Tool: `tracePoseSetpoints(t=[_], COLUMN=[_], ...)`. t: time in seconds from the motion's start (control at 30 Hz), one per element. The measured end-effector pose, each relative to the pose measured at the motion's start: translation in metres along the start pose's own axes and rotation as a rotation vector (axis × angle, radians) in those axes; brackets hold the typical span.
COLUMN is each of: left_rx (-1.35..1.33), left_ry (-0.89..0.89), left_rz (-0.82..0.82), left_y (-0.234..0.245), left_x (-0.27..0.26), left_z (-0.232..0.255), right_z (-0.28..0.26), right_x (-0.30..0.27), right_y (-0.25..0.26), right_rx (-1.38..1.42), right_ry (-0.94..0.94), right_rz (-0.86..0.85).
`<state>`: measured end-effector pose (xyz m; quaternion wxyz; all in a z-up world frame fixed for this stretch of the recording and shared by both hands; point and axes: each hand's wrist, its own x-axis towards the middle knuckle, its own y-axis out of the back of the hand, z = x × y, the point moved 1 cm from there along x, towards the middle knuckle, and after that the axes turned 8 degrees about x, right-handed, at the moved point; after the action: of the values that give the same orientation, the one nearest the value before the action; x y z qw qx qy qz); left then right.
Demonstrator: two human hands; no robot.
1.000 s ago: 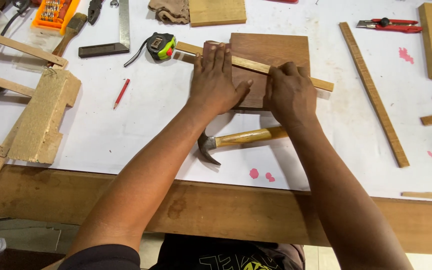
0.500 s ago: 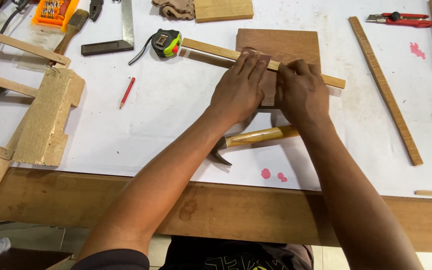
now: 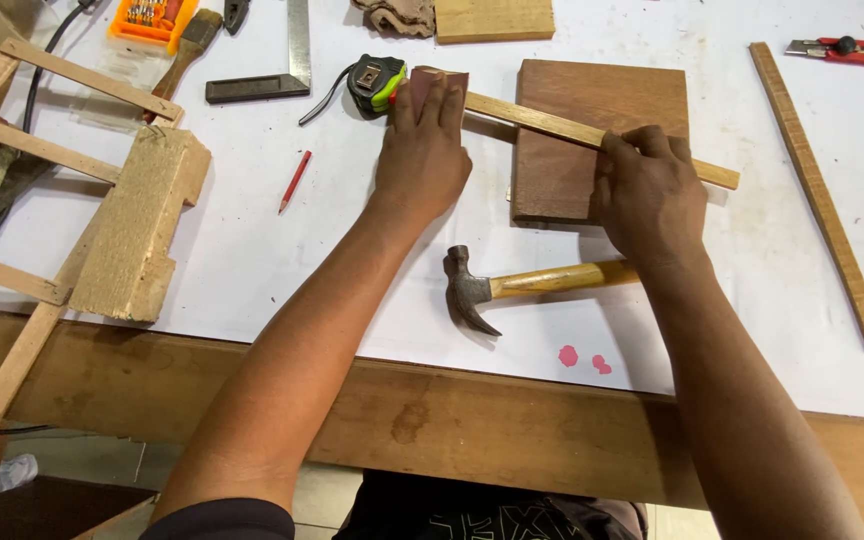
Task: Sand the surface of small wooden strips and a wooden block.
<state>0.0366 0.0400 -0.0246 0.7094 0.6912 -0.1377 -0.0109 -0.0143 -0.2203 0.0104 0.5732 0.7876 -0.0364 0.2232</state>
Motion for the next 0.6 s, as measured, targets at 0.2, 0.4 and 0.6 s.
tracePoseSetpoints(t=[0.2, 0.4, 0.6], left_rx=[-0.112, -0.089, 0.087], left_ry=[-0.018, -0.193, -0.261], left_rz=[-0.065, -0.089, 0.01], left_y=[0.014, 0.024, 0.01], left_x=[0.004, 0.005, 0.003], left_z=[0.038, 0.109, 0.083], right_z=[0.005, 0.012, 0.006], right_x=[0.002, 0.0, 0.004], right_y=[-0.002, 0.001, 0.005], right_rx=[0.03, 0.078, 0.056], right_ry=[0.014, 0.036, -0.019], right_rz=[0.03, 0.039, -0.048])
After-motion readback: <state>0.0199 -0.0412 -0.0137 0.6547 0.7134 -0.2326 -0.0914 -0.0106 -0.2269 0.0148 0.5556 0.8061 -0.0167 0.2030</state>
